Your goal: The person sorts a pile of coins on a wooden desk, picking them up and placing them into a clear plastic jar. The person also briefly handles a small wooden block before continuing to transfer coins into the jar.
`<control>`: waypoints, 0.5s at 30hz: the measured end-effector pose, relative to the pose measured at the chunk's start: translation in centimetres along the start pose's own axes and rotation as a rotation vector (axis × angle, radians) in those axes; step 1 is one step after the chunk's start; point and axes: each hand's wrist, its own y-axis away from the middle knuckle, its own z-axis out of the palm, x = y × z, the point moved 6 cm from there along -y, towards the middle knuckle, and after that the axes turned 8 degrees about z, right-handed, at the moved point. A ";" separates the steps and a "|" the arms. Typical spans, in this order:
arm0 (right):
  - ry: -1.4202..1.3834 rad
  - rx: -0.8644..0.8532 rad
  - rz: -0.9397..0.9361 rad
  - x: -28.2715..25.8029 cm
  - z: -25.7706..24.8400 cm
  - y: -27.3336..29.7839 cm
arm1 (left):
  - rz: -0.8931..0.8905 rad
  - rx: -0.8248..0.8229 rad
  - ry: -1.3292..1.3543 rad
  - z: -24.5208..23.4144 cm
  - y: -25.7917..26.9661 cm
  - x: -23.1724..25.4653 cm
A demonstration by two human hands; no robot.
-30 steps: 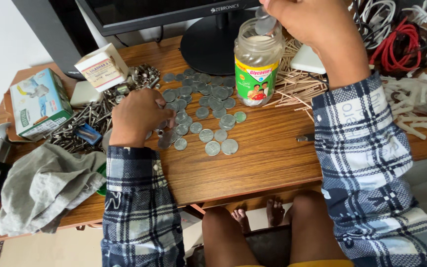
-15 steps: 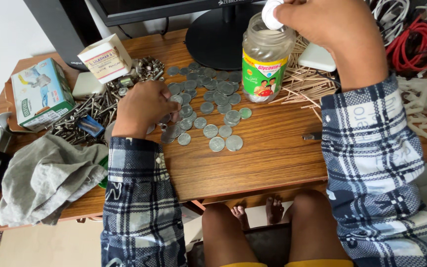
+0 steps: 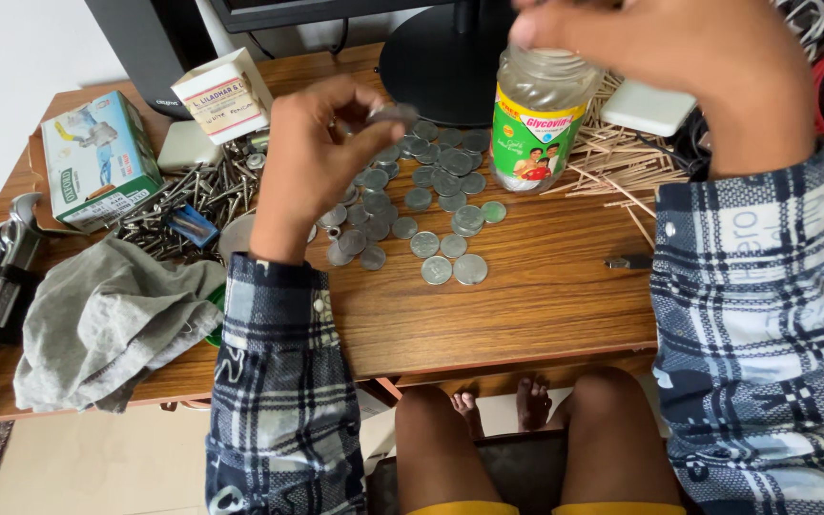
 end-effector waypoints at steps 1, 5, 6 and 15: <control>-0.115 -0.066 -0.049 -1.2 0.5 0.1 | 0.010 0.042 0.113 0.0 -0.2 0.5; -0.422 -0.281 -0.143 -4.0 3.0 0.1 | 0.106 0.139 0.629 0.6 -0.5 1.4; -0.460 -0.322 -0.143 -4.3 3.7 0.1 | 0.072 0.146 0.676 0.8 -0.3 1.3; -0.434 -0.290 -0.091 -4.4 7.4 -0.7 | 0.246 0.198 0.182 -0.4 0.0 3.6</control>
